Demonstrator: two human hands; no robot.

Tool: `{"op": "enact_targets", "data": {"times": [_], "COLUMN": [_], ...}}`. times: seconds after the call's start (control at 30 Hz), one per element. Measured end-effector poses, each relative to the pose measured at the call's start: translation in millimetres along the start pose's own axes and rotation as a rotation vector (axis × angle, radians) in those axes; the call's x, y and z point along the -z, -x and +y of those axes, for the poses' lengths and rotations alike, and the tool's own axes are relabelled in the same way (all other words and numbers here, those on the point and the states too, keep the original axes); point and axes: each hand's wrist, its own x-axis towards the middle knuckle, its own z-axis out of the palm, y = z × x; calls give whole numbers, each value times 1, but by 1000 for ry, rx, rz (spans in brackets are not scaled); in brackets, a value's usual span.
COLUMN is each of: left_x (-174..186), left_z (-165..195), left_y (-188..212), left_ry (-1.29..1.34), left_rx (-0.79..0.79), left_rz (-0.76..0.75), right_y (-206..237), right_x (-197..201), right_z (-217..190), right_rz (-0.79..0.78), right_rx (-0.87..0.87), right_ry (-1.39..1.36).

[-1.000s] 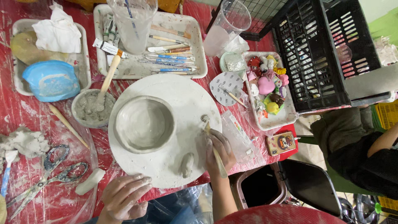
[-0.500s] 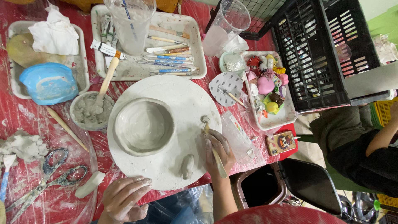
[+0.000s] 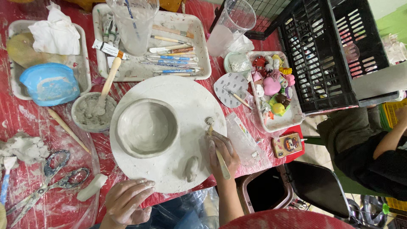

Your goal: The person works at a pottery table, using a wooden scoring tool to roughen the surface of a clay plate while shaping and pressing small clay pieces onto it, attaching them beside a clay bowl. They occasionally dip the tool into a slip bowl and press the clay pieces down by hand to secure them.

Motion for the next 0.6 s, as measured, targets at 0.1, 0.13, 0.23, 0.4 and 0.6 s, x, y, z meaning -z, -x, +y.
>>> {"op": "enact_targets", "data": {"times": [0.1, 0.13, 0.23, 0.4, 0.6], "left_x": [-1, -2, -2, -3, -8], "left_z": [1, 2, 3, 4, 3], "left_y": [1, 1, 0, -4, 3], "left_ry": [-5, -4, -7, -24, -94], "left_rx": [33, 32, 37, 58, 63], "left_rz": [8, 13, 23, 67, 124], "right_y": [-1, -2, -5, -9, 20], "right_x": [1, 2, 5, 13, 24], "right_z": [0, 0, 0, -3, 3], "right_rz": [-14, -25, -50, -95, -97], "right_rx": [5, 3, 14, 2, -28], "right_ry": [-10, -15, -36, -24, -84]}}
